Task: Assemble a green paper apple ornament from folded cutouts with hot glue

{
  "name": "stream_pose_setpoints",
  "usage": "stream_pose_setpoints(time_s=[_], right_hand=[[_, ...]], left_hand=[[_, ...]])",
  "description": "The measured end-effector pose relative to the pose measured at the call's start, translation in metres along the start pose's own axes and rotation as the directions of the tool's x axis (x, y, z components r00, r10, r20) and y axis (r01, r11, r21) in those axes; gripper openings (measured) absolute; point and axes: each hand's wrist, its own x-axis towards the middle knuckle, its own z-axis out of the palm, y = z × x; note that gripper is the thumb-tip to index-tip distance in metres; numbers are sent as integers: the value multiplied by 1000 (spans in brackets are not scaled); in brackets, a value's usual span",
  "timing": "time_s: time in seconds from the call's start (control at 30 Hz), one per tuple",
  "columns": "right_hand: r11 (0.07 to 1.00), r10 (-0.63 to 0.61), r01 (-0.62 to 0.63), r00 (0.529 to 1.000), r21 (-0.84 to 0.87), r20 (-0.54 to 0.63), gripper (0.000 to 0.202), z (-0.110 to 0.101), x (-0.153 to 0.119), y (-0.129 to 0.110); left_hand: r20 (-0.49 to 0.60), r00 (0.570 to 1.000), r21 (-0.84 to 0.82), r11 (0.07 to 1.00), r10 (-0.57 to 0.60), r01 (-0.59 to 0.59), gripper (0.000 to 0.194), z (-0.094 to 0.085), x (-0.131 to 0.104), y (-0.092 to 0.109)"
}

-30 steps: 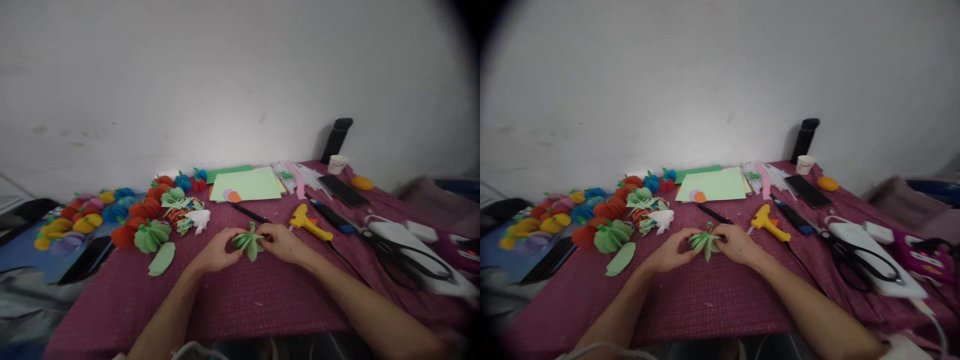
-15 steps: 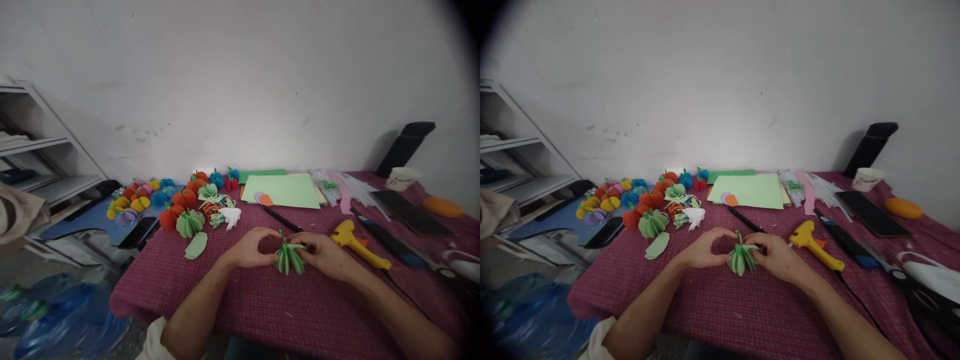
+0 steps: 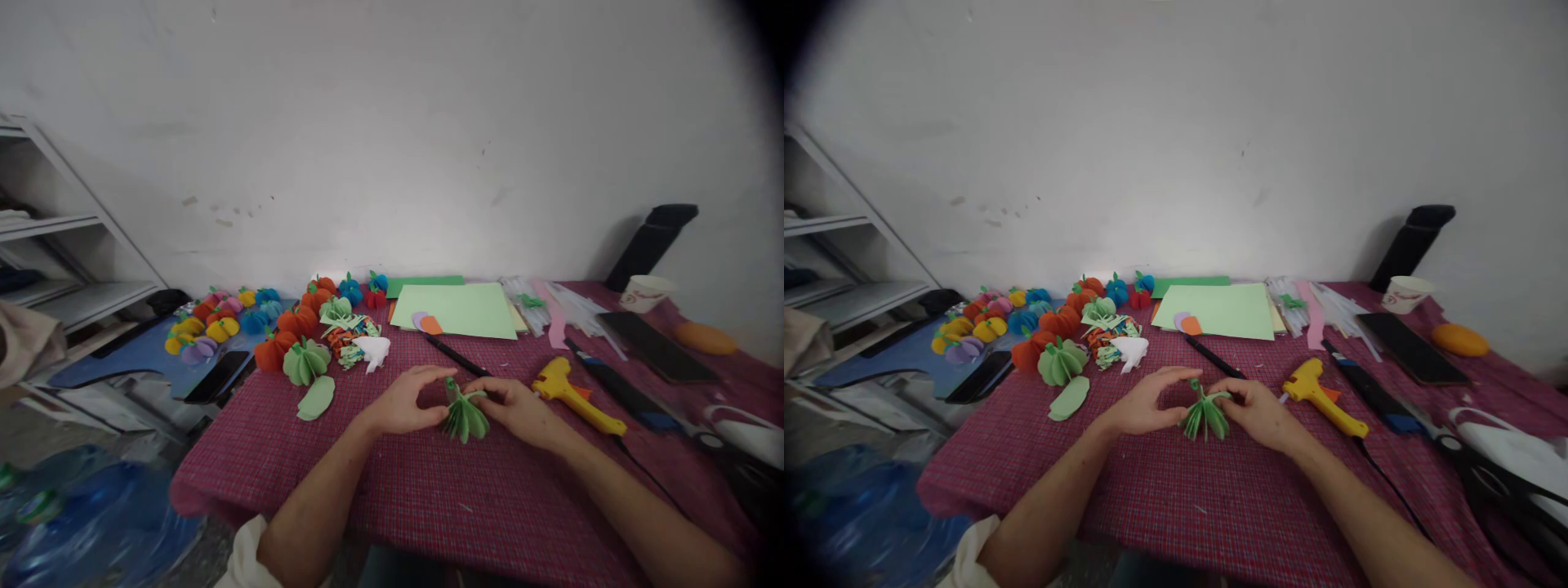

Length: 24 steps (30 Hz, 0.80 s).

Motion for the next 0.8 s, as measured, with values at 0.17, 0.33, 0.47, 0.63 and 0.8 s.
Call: stream_pose_setpoints(time_s=[0.17, 0.33, 0.47, 0.63, 0.8], right_hand=[[1000, 11, -10, 999, 30, -33, 18, -2, 2, 3], [992, 48, -41, 997, 121, -56, 21, -3, 2, 5], [993, 57, -47, 994, 109, -94, 23, -4, 4, 9], [997, 62, -53, 981, 53, -186, 21, -4, 7, 13], [999, 51, -45, 963, 29, -263, 18, -1, 7, 13]], left_hand=[[-33, 999, 4, 1000, -21, 21, 51, 2, 2, 0], [-84, 995, -18, 998, -57, 55, 50, 3, 2, -2], [-153, 982, -46, 994, -107, 101, 46, 5, 3, -3], [-215, 965, -86, 987, -150, 135, 24, 10, 6, -4], [-235, 948, -97, 975, -217, 199, 16, 20, 8, -8]])
